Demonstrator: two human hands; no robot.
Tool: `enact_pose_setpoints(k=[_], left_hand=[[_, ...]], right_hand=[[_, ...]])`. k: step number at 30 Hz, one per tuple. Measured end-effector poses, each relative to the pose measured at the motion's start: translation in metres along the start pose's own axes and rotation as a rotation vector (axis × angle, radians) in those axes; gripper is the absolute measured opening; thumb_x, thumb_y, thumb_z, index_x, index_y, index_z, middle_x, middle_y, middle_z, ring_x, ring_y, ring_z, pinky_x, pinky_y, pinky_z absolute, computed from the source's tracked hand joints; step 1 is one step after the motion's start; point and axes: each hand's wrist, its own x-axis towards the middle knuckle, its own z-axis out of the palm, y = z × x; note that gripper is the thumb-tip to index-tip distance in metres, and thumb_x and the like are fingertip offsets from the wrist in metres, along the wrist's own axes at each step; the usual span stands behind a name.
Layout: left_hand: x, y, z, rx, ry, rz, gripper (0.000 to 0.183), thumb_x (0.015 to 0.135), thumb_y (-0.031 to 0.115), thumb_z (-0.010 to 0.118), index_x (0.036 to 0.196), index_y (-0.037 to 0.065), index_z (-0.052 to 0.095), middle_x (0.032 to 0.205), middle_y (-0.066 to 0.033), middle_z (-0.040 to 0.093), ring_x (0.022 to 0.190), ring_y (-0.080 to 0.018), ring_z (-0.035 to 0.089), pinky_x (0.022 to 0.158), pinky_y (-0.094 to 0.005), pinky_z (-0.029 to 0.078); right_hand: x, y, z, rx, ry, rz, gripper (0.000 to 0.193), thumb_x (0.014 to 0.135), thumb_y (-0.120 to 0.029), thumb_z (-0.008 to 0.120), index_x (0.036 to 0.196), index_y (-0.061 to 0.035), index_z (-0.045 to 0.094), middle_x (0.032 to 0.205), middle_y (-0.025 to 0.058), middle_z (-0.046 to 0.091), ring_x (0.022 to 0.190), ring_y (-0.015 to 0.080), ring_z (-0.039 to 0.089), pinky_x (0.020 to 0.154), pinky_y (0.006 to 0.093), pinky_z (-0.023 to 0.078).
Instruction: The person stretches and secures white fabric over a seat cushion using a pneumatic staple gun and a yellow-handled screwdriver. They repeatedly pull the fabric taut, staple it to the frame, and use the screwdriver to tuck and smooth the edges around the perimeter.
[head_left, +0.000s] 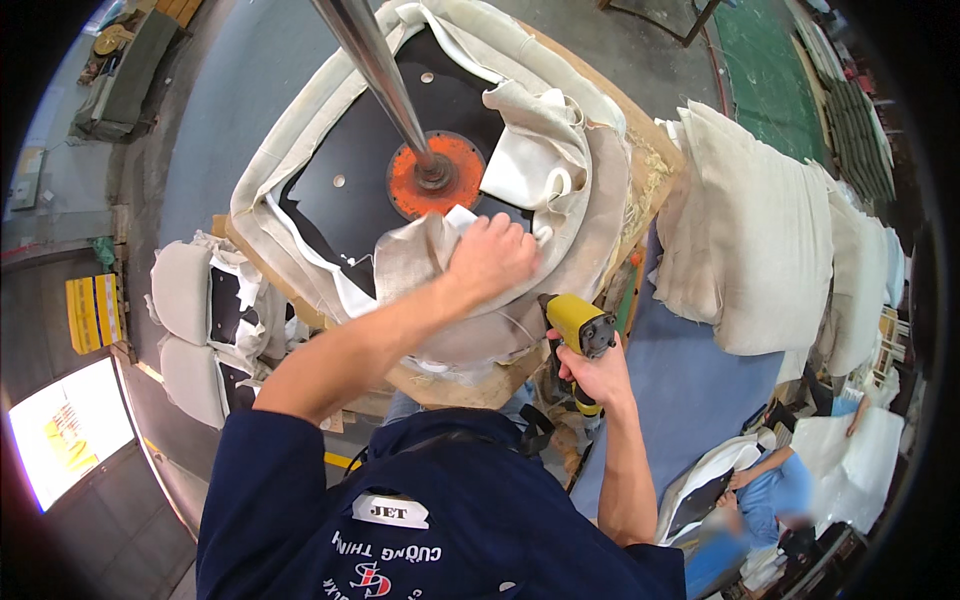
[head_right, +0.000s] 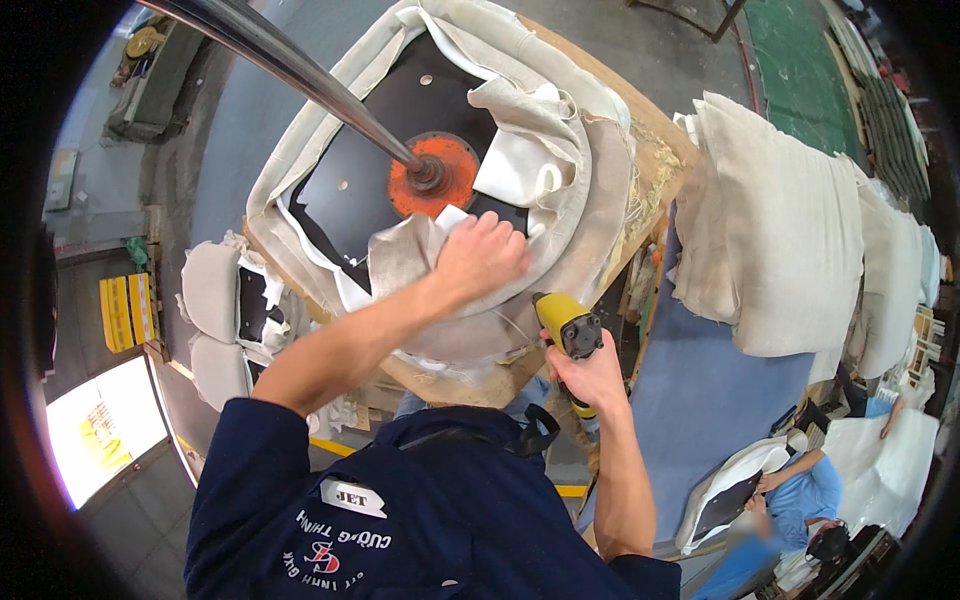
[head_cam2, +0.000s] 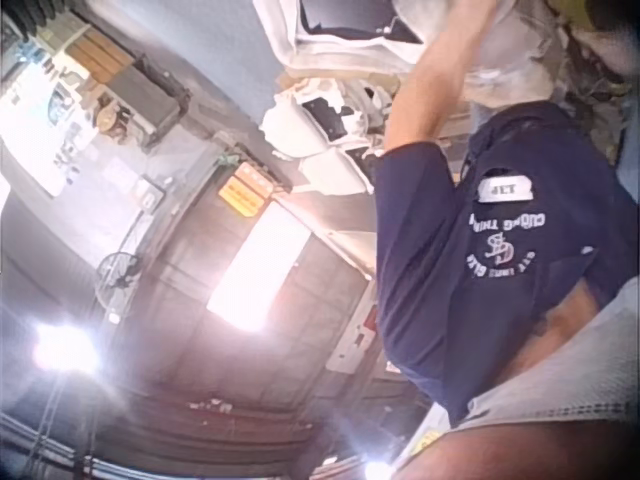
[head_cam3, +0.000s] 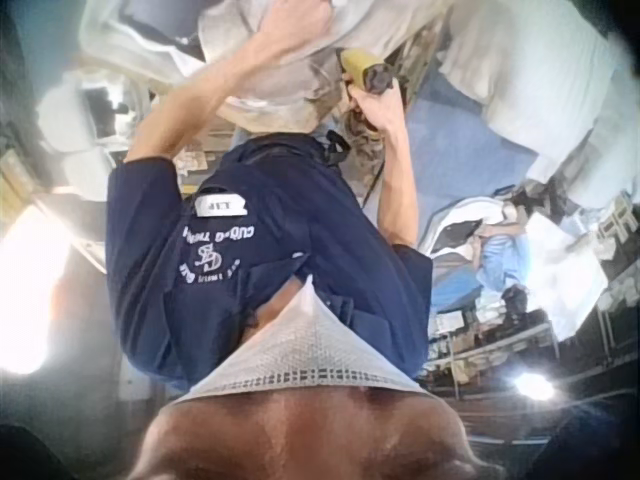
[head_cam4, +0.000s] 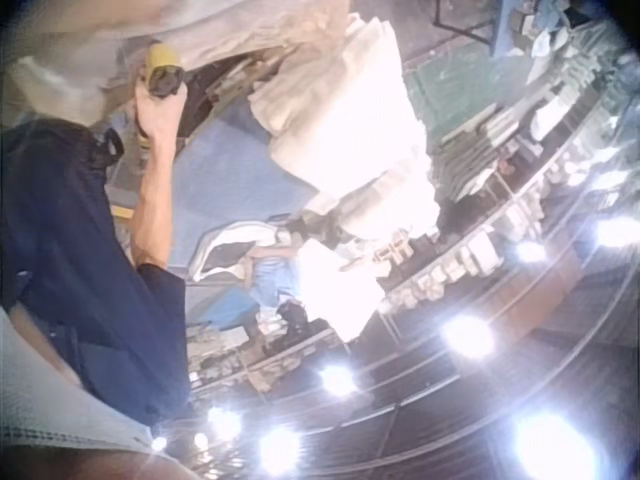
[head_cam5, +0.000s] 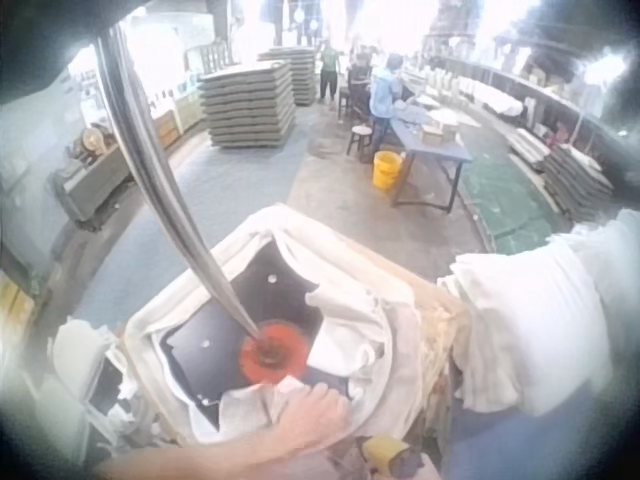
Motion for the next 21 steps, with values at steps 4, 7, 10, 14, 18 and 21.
enact_pose_setpoints(k=[4,7,10,14,18,21], left_hand=[[0.006,-0.029,0.013,-0.046,-0.028,0.119,0.048,0.098,0.042,0.062,0.062,0.011,0.065,0.059,-0.0079,0.066,0.057,-0.0286,0.068,0.052,-0.0448,0.05],[-0.002,-0.033,0.016,-0.081,-0.038,0.107,0.047,0.098,0.04,0.064,0.06,0.012,0.064,0.059,-0.0084,0.065,0.056,-0.0279,0.067,0.052,-0.0433,0.05],[-0.007,-0.036,0.02,-0.125,0.025,0.101,0.045,0.098,0.039,0.063,0.061,0.012,0.064,0.059,-0.0075,0.065,0.058,-0.0277,0.067,0.054,-0.042,0.05],[-0.011,-0.035,0.029,-0.173,0.082,0.091,0.043,0.096,0.038,0.065,0.062,0.013,0.065,0.059,-0.0063,0.065,0.06,-0.0272,0.067,0.058,-0.0418,0.049],[-0.018,-0.04,0.028,-0.171,0.151,0.07,0.039,0.096,0.036,0.065,0.063,0.014,0.068,0.059,-0.0044,0.066,0.061,-0.0251,0.064,0.061,-0.0413,0.045],[-0.023,-0.034,0.024,-0.139,0.093,0.024,0.038,0.096,0.036,0.064,0.065,0.015,0.071,0.063,-0.0035,0.068,0.069,-0.0238,0.064,0.07,-0.0403,0.045]], right_hand=[[0.009,-0.017,-0.004,-0.157,-0.035,0.009,0.027,0.084,0.001,0.065,0.11,0.0041,0.069,0.079,0.0044,0.067,0.059,0.0124,0.06,0.059,0.0306,0.052],[0.019,-0.04,0.006,-0.215,-0.046,0.068,0.024,0.083,0.0,0.065,0.107,0.0041,0.069,0.076,0.0042,0.067,0.059,0.0128,0.061,0.06,0.0314,0.051],[0.025,-0.053,0.013,-0.365,-0.059,0.082,0.022,0.083,-0.005,0.069,0.102,0.0048,0.069,0.073,0.0066,0.067,0.061,0.0141,0.062,0.061,0.0329,0.052],[0.037,-0.057,0.029,-0.536,-0.024,0.081,0.022,0.082,-0.01,0.07,0.096,0.0069,0.066,0.072,0.0118,0.068,0.061,0.0163,0.064,0.062,0.0351,0.053],[0.048,-0.053,0.023,-0.637,-0.064,0.0,0.014,0.084,-0.004,0.066,0.095,0.005,0.065,0.074,0.007,0.068,0.053,0.0132,0.061,0.052,0.0315,0.051],[0.033,-0.06,0.026,-0.473,0.002,0.034,0.019,0.079,-0.008,0.068,0.091,0.0056,0.065,0.07,0.0119,0.068,0.057,0.0192,0.065,0.059,0.0363,0.053]])
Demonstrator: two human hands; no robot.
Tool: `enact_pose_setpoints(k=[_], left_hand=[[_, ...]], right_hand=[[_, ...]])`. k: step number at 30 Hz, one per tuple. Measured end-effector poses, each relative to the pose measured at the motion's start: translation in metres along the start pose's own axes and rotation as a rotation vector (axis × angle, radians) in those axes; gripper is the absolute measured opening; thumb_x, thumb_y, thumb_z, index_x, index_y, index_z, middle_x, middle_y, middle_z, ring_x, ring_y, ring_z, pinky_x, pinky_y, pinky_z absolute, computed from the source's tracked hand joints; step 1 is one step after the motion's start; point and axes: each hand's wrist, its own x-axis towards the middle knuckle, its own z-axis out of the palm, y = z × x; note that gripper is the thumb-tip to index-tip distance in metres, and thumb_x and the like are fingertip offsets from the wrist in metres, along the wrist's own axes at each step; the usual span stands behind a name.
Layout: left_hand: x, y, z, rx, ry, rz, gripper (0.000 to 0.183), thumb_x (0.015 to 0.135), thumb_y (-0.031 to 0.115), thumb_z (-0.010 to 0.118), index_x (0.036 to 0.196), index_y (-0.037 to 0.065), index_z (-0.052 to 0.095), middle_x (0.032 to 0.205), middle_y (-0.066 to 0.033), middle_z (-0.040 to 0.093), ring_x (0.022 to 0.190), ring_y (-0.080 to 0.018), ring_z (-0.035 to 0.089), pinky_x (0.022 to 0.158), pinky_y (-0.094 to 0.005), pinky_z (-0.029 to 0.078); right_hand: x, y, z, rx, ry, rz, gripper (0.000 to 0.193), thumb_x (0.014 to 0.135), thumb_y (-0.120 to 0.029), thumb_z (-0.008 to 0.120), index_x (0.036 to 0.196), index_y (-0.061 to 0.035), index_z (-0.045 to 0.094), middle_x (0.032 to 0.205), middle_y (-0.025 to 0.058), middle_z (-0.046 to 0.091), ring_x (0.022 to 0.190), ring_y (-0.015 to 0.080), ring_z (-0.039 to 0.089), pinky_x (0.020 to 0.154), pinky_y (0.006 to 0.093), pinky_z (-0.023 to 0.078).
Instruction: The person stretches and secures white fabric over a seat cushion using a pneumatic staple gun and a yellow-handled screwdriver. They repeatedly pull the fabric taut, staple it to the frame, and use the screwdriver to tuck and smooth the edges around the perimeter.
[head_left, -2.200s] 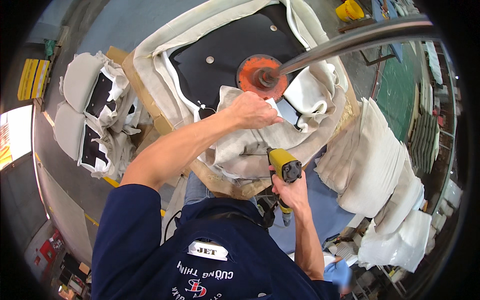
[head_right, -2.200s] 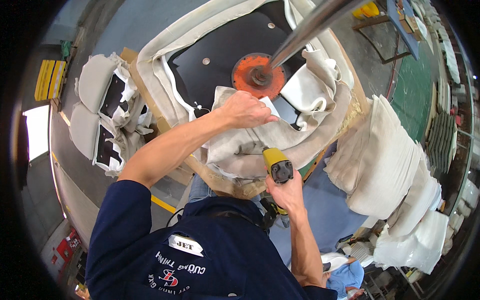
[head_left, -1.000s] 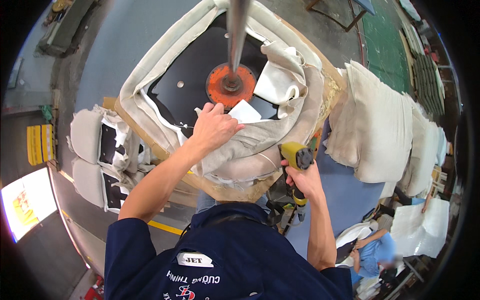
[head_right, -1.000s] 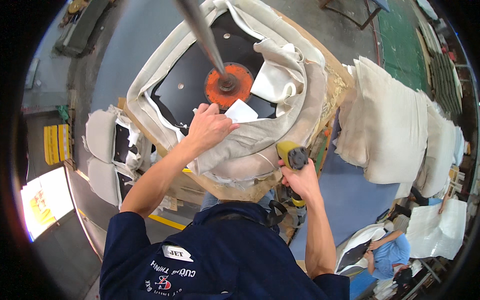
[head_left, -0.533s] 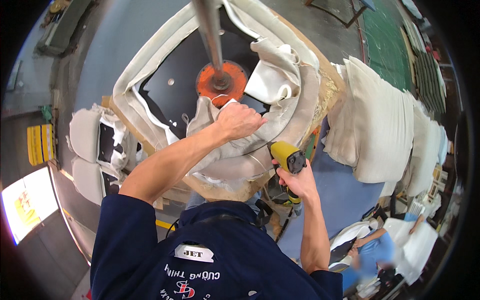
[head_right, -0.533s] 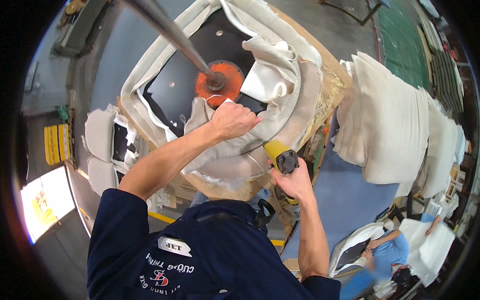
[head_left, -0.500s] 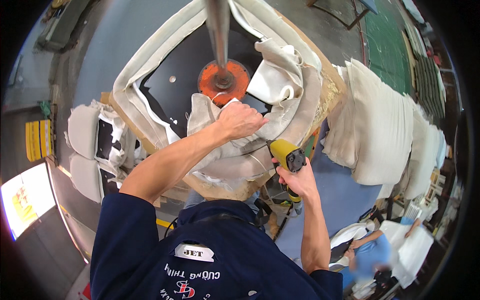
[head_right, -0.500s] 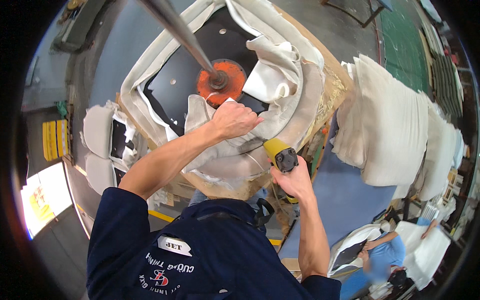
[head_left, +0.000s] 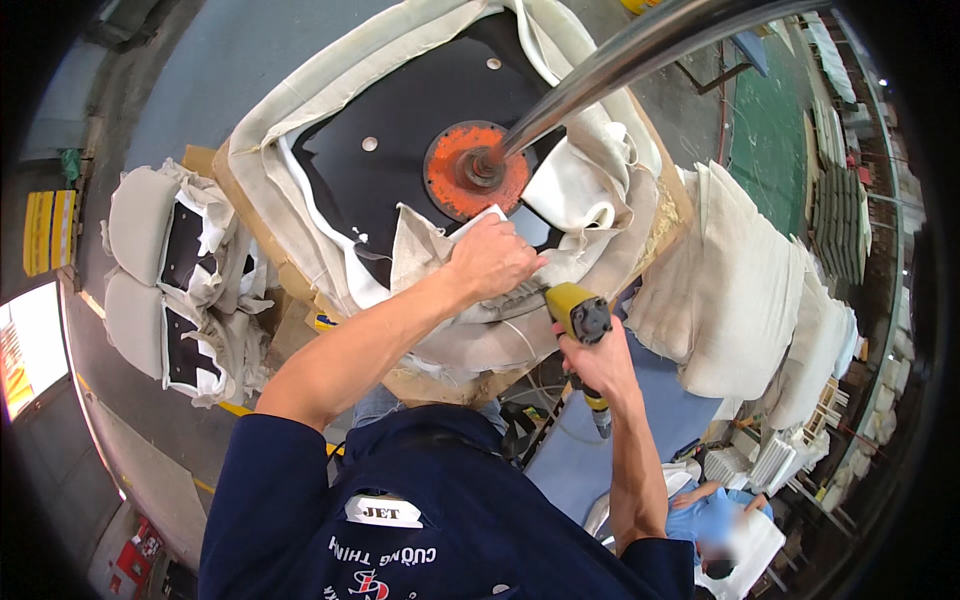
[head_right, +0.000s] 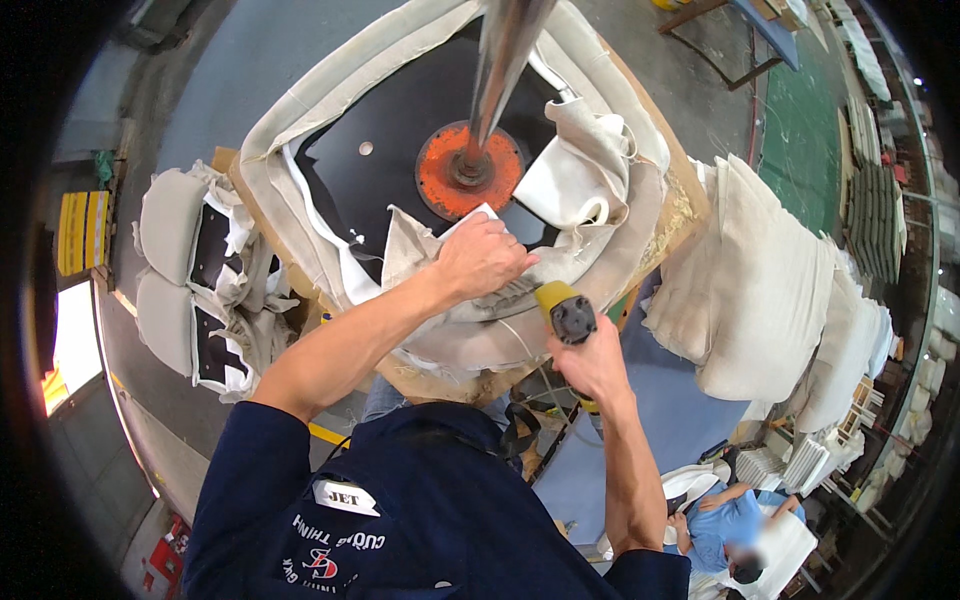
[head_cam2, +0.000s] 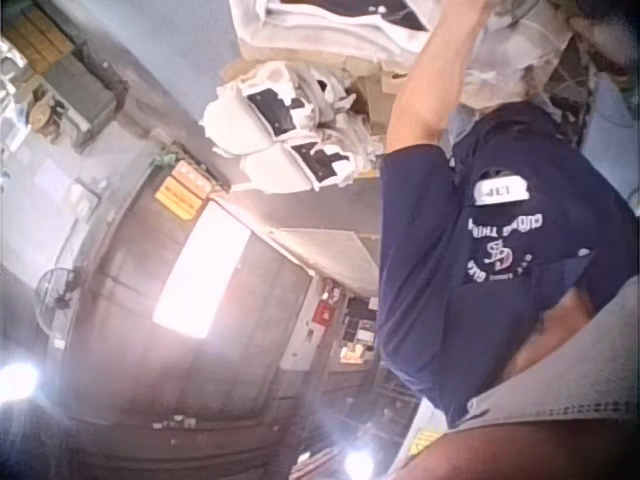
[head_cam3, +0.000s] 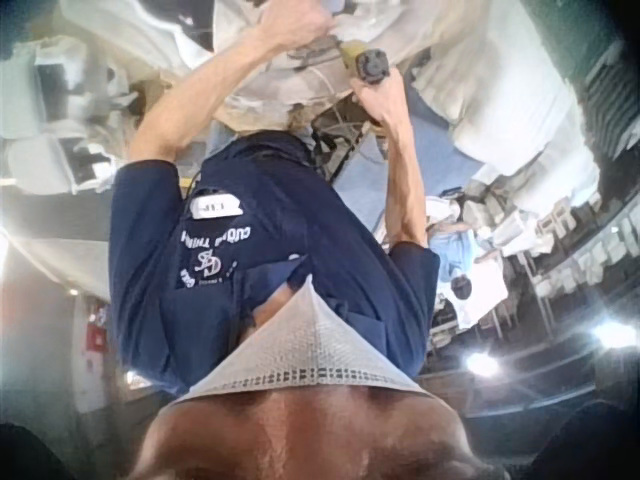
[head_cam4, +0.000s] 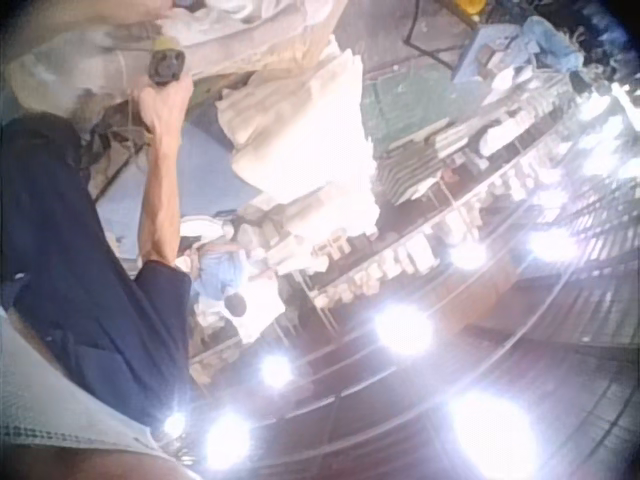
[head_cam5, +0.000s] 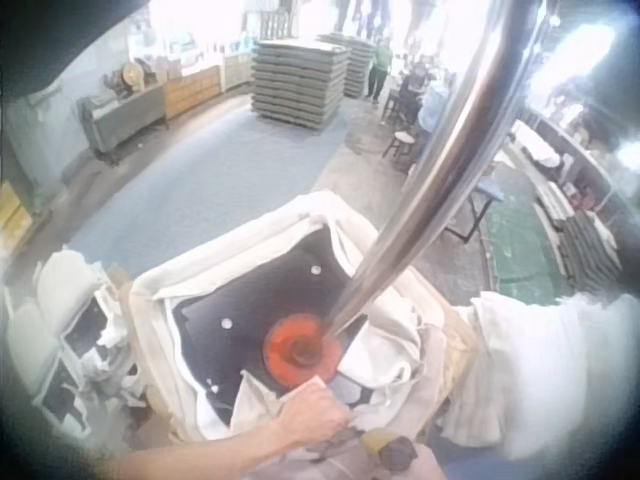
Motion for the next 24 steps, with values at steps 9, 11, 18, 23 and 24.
enact_pose_setpoints(k=[9,11,18,23,24], left_hand=[[-0.005,0.006,-0.004,-0.014,0.041,-0.072,0.041,0.097,0.039,0.064,0.067,0.013,0.074,0.069,-0.0034,0.071,0.081,-0.0242,0.061,0.082,-0.0412,0.042],[-0.002,0.004,-0.007,-0.012,0.056,-0.068,0.042,0.097,0.038,0.064,0.066,0.012,0.073,0.071,-0.0043,0.072,0.081,-0.0252,0.061,0.081,-0.0412,0.042],[-0.006,0.018,-0.005,0.006,0.047,-0.129,0.037,0.095,0.036,0.067,0.069,0.011,0.076,0.075,-0.004,0.074,0.084,-0.0252,0.061,0.081,-0.0435,0.041],[-0.01,0.022,-0.009,-0.037,0.035,-0.198,0.036,0.094,0.036,0.067,0.071,0.01,0.077,0.084,-0.0058,0.072,0.092,-0.0255,0.06,0.083,-0.0433,0.042],[-0.009,0.021,-0.01,-0.032,0.032,-0.2,0.036,0.094,0.036,0.067,0.071,0.01,0.077,0.083,-0.0057,0.071,0.092,-0.0255,0.06,0.083,-0.0434,0.042]], right_hand=[[0.014,-0.003,-0.009,-0.056,0.034,-0.015,0.017,0.081,-0.009,0.065,0.09,0.0047,0.065,0.065,0.0105,0.066,0.057,0.0182,0.065,0.057,0.0361,0.053],[0.028,-0.005,-0.022,-0.125,-0.013,0.019,0.019,0.08,-0.01,0.066,0.092,0.0049,0.066,0.066,0.0114,0.067,0.057,0.0186,0.065,0.058,0.0356,0.053],[0.034,0.001,-0.036,-0.153,0.012,-0.021,0.018,0.08,-0.01,0.066,0.09,0.005,0.067,0.066,0.0125,0.067,0.058,0.0213,0.067,0.06,0.0372,0.055],[0.028,-0.005,-0.049,-0.015,-0.032,-0.007,0.021,0.082,-0.004,0.064,0.1,0.0045,0.068,0.075,0.0069,0.07,0.057,0.0139,0.064,0.053,0.0312,0.053],[0.03,-0.002,-0.053,0.024,-0.028,-0.011,0.021,0.082,-0.004,0.064,0.102,0.0043,0.068,0.078,0.0066,0.071,0.057,0.013,0.064,0.053,0.0302,0.053]])
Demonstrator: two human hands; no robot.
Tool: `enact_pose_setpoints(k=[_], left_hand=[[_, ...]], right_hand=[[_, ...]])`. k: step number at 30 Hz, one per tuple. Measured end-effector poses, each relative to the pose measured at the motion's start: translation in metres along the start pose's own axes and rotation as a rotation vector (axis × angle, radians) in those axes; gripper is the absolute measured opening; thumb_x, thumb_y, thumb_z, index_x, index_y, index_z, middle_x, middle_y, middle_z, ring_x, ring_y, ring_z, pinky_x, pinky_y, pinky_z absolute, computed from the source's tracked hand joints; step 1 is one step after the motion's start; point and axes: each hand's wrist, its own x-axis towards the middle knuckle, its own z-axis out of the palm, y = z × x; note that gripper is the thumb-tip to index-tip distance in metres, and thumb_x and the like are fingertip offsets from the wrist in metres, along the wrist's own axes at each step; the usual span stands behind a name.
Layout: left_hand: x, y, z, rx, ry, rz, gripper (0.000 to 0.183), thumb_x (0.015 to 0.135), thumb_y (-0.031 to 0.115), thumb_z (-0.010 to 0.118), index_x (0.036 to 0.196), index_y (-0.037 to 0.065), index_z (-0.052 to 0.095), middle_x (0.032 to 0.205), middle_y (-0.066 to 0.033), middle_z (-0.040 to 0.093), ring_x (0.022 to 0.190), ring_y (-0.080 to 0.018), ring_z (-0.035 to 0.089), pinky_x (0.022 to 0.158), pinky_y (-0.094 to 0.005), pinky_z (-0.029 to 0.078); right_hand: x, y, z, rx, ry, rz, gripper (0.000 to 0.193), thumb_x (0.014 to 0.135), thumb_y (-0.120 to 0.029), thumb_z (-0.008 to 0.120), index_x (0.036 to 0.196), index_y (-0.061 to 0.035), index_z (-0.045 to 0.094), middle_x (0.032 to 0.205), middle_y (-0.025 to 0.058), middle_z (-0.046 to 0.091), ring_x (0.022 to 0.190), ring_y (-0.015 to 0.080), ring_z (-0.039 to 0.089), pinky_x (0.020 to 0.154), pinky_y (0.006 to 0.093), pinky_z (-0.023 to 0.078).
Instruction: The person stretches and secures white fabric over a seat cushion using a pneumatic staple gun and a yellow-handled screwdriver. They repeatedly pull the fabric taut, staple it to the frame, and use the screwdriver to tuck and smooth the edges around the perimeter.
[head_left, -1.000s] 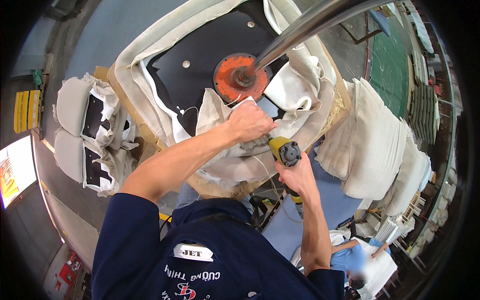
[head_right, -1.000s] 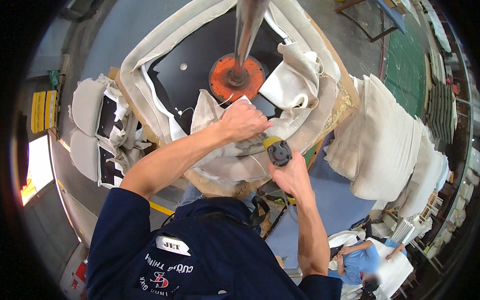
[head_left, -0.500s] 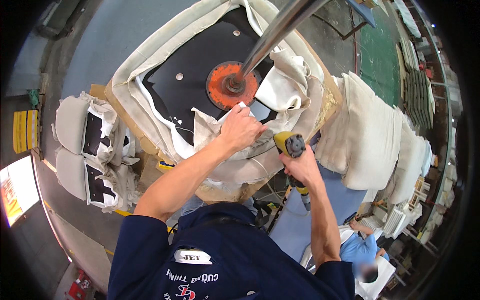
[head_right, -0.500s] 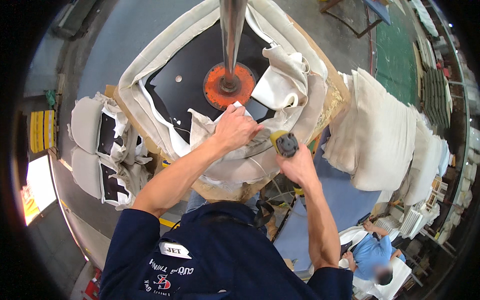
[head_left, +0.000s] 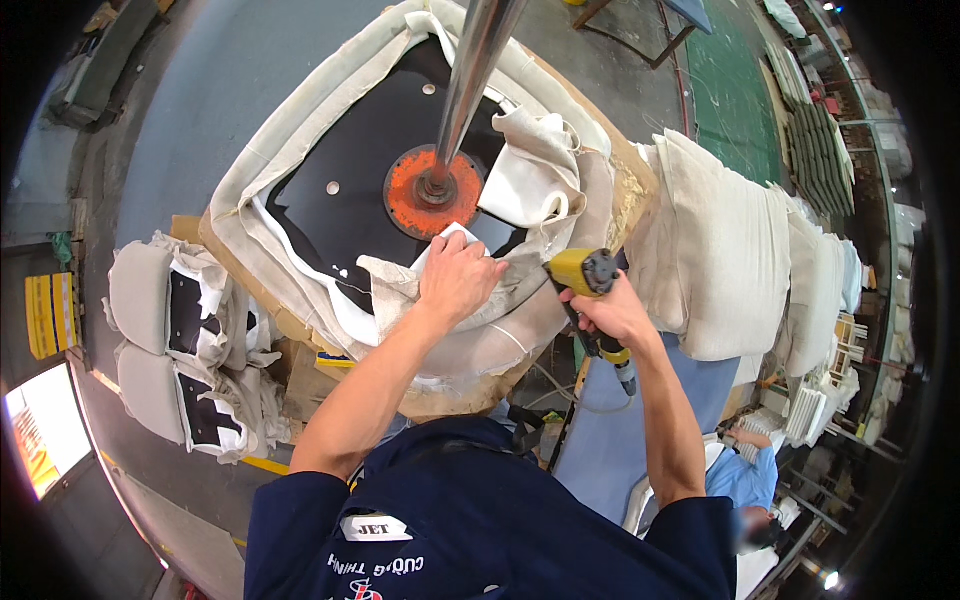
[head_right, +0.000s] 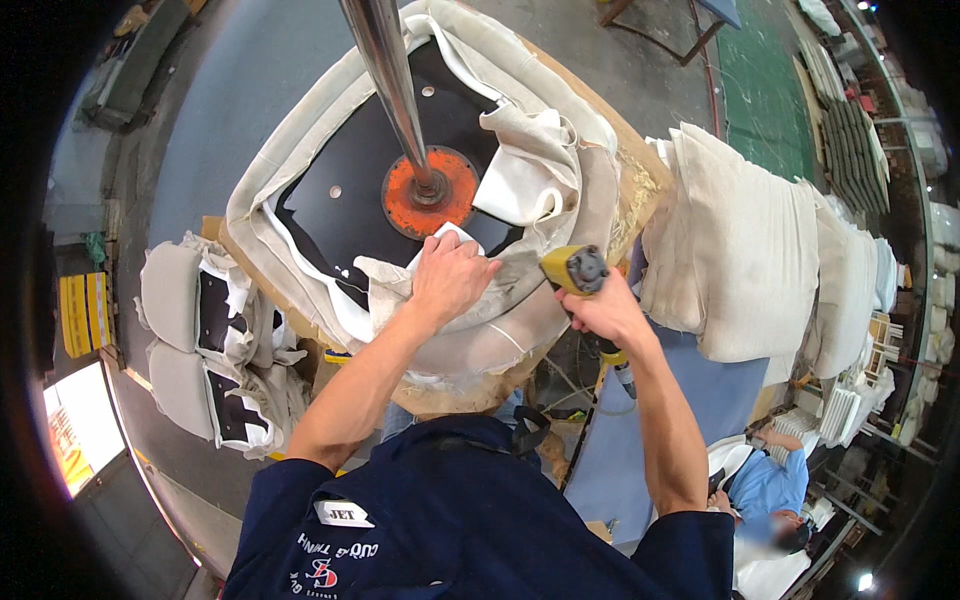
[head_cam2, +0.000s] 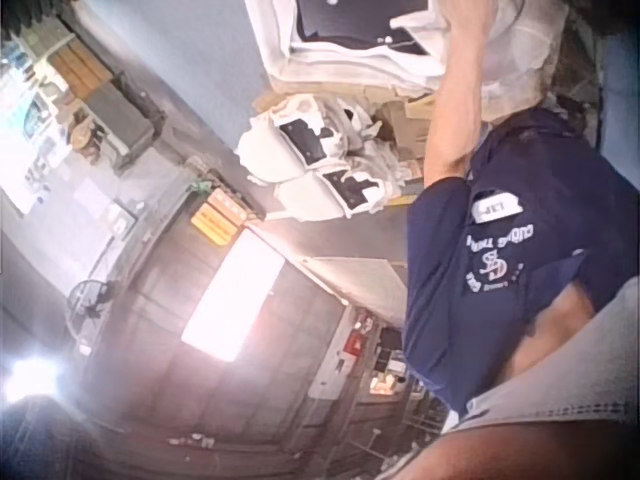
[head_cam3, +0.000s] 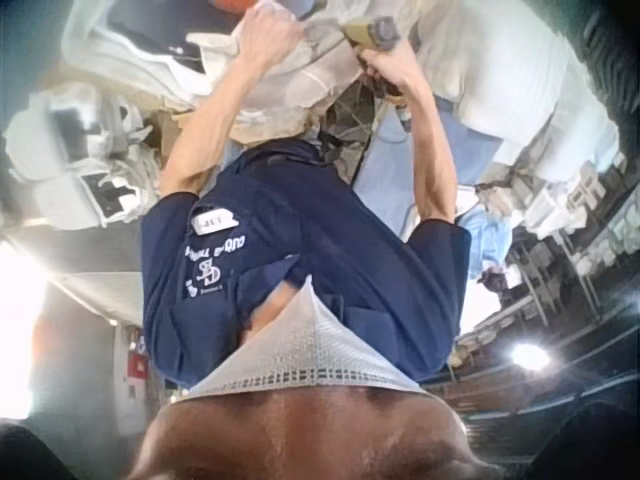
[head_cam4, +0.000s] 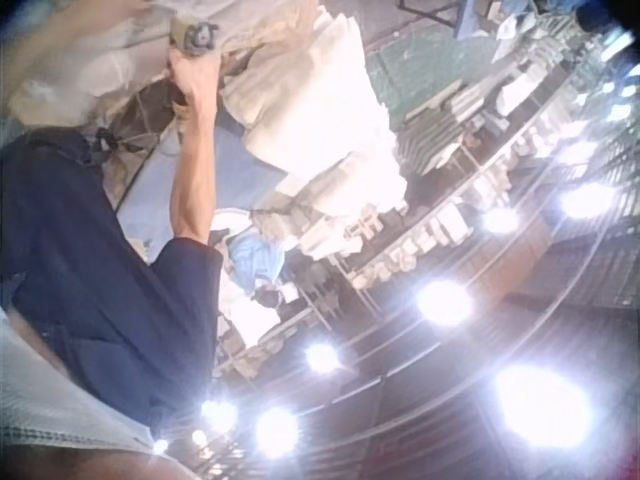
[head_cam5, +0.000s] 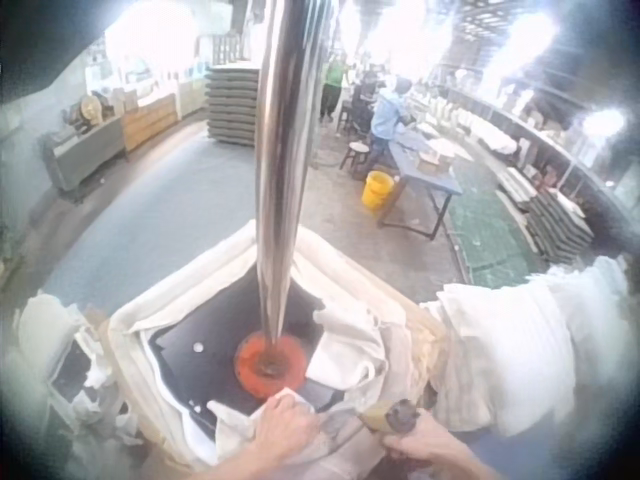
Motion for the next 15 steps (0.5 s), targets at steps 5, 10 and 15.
enact_pose_setpoints(k=[5,10,15], left_hand=[[-0.003,-0.002,0.0,-0.014,-0.012,0.004,0.035,0.095,0.036,0.067,0.072,0.011,0.077,0.082,-0.0048,0.07,0.09,-0.0249,0.058,0.083,-0.043,0.041],[-0.003,-0.002,0.001,-0.05,0.014,0.017,0.034,0.094,0.036,0.068,0.071,0.012,0.077,0.083,-0.0046,0.07,0.089,-0.0246,0.058,0.082,-0.0433,0.041],[0.002,-0.002,0.001,-0.017,0.02,0.012,0.033,0.093,0.035,0.069,0.071,0.012,0.077,0.082,-0.0036,0.069,0.09,-0.0247,0.058,0.082,-0.043,0.041]], right_hand=[[0.003,0.013,-0.012,0.041,-0.022,-0.024,0.025,0.083,-0.003,0.064,0.107,0.0044,0.068,0.092,0.0063,0.073,0.058,0.0116,0.064,0.053,0.0277,0.054],[0.009,0.001,-0.005,-0.129,-0.049,0.0,0.024,0.082,-0.004,0.064,0.104,0.0048,0.067,0.081,0.0082,0.072,0.057,0.0137,0.064,0.053,0.0298,0.054],[0.023,-0.003,-0.01,-0.194,-0.079,-0.01,0.021,0.082,-0.005,0.067,0.101,0.003,0.064,0.073,0.0066,0.068,0.055,0.0126,0.062,0.051,0.0298,0.052]])
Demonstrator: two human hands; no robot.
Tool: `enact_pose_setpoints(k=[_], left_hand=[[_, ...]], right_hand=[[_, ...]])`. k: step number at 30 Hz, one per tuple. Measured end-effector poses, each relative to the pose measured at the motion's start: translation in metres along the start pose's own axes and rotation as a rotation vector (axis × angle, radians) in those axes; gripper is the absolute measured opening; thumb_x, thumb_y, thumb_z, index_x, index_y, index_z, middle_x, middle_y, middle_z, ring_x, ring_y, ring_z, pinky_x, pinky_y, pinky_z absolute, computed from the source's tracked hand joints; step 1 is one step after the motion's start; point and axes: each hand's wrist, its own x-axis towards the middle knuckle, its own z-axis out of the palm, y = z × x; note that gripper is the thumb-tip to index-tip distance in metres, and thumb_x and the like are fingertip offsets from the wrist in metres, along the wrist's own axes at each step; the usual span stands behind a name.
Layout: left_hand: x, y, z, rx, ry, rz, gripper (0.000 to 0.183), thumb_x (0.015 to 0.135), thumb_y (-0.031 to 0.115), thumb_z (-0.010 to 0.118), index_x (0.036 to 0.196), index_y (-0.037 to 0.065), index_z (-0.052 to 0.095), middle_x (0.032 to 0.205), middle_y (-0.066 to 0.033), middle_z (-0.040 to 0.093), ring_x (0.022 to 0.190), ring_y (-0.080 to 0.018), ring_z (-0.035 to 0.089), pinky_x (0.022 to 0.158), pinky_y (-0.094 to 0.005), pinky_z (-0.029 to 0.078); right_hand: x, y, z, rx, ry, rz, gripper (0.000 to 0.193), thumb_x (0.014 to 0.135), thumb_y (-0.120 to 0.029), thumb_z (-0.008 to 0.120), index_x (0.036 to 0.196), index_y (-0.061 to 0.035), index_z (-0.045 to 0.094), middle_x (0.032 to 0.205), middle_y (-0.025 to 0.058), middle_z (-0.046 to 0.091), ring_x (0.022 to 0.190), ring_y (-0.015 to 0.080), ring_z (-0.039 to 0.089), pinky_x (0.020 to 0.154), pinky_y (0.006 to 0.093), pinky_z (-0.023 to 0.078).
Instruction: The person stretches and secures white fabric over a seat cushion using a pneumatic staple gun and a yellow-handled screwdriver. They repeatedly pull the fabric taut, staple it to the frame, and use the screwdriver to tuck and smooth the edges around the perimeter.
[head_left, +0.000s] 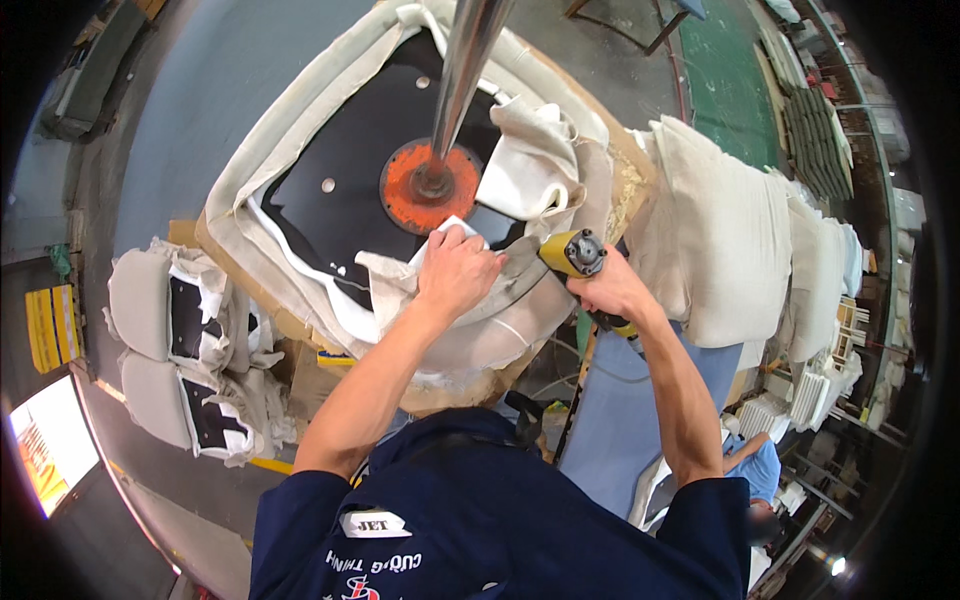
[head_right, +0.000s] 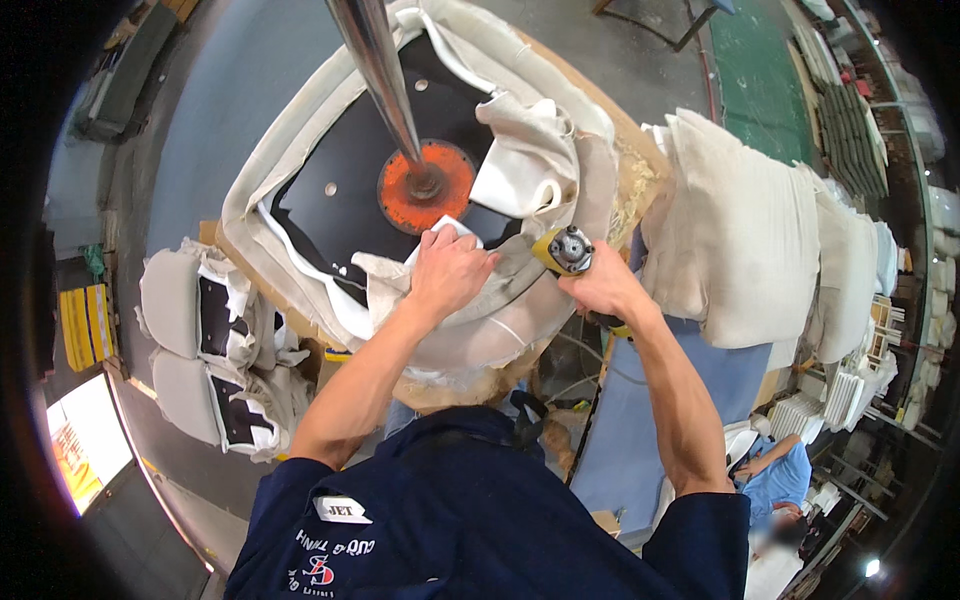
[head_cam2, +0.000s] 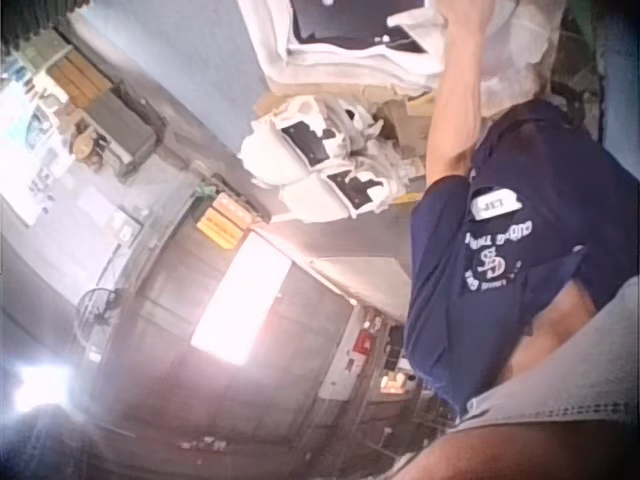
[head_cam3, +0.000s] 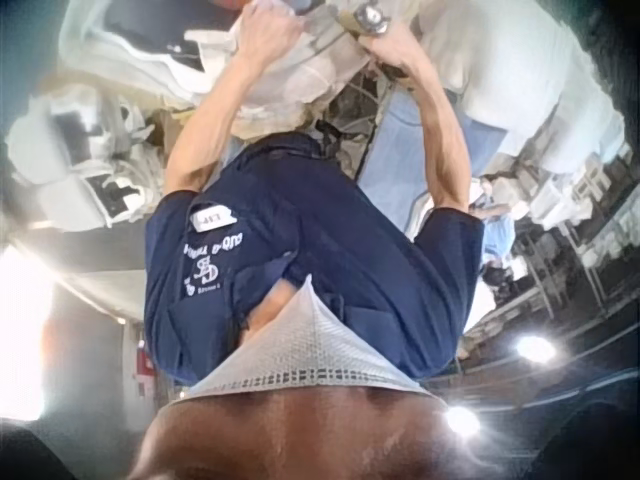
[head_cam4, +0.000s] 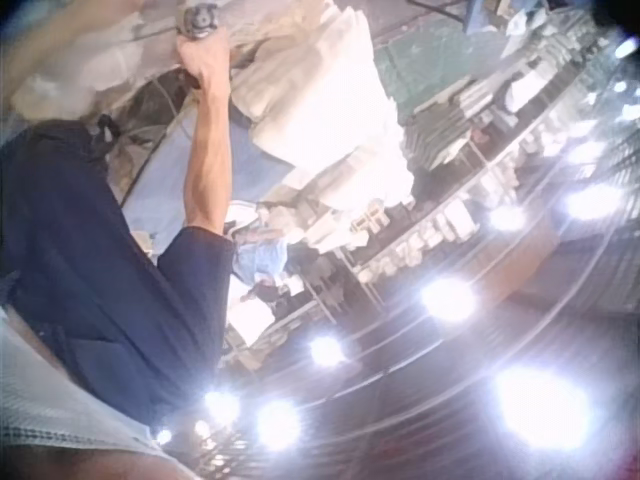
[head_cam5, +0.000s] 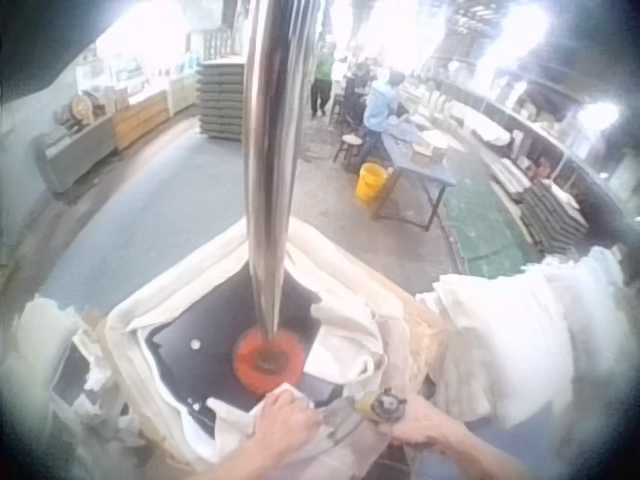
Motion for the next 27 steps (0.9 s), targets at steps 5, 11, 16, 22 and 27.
enact_pose_setpoints(k=[5,11,16,22,27], left_hand=[[-0.005,0.002,0.0,-0.045,0.028,0.001,0.034,0.093,0.036,0.069,0.071,0.011,0.076,0.082,-0.004,0.068,0.091,-0.025,0.058,0.082,-0.0428,0.041],[-0.006,0.002,0.002,-0.031,0.039,-0.03,0.032,0.092,0.035,0.07,0.072,0.011,0.076,0.08,-0.0034,0.067,0.09,-0.0247,0.057,0.082,-0.0427,0.041],[-0.006,0.003,0.004,-0.044,0.039,-0.026,0.03,0.092,0.034,0.071,0.071,0.012,0.076,0.08,-0.0031,0.067,0.09,-0.0246,0.058,0.081,-0.0423,0.041],[-0.006,0.001,0.004,-0.046,0.145,-0.031,0.028,0.091,0.033,0.072,0.072,0.012,0.074,0.081,-0.0025,0.065,0.088,-0.0245,0.057,0.079,-0.0431,0.041],[-0.006,-0.003,0.007,-0.046,0.181,-0.022,0.03,0.091,0.033,0.072,0.069,0.012,0.07,0.079,-0.0024,0.063,0.087,-0.0246,0.057,0.078,-0.0424,0.042]], right_hand=[[-0.008,0.013,-0.009,0.157,0.05,-0.006,0.021,0.082,-0.006,0.069,0.1,0.0047,0.067,0.082,0.0079,0.072,0.057,0.013,0.065,0.053,0.0299,0.054],[0.0,0.007,-0.012,0.084,0.033,-0.04,0.022,0.081,-0.006,0.069,0.1,0.0038,0.067,0.078,0.0075,0.071,0.056,0.0129,0.063,0.053,0.0297,0.053],[0.01,-0.002,-0.016,-0.011,0.006,0.019,0.02,0.08,-0.007,0.068,0.096,0.005,0.065,0.066,0.0067,0.065,0.054,0.0139,0.063,0.051,0.0308,0.053],[-0.006,0.01,-0.012,0.152,0.03,-0.061,0.02,0.083,-0.006,0.07,0.101,0.0039,0.067,0.077,0.0069,0.069,0.055,0.0128,0.064,0.05,0.0295,0.053],[-0.024,0.017,0.01,0.21,-0.011,-0.008,0.025,0.084,-0.005,0.069,0.108,0.0026,0.069,0.089,0.0054,0.074,0.057,0.0115,0.064,0.052,0.0278,0.054]])
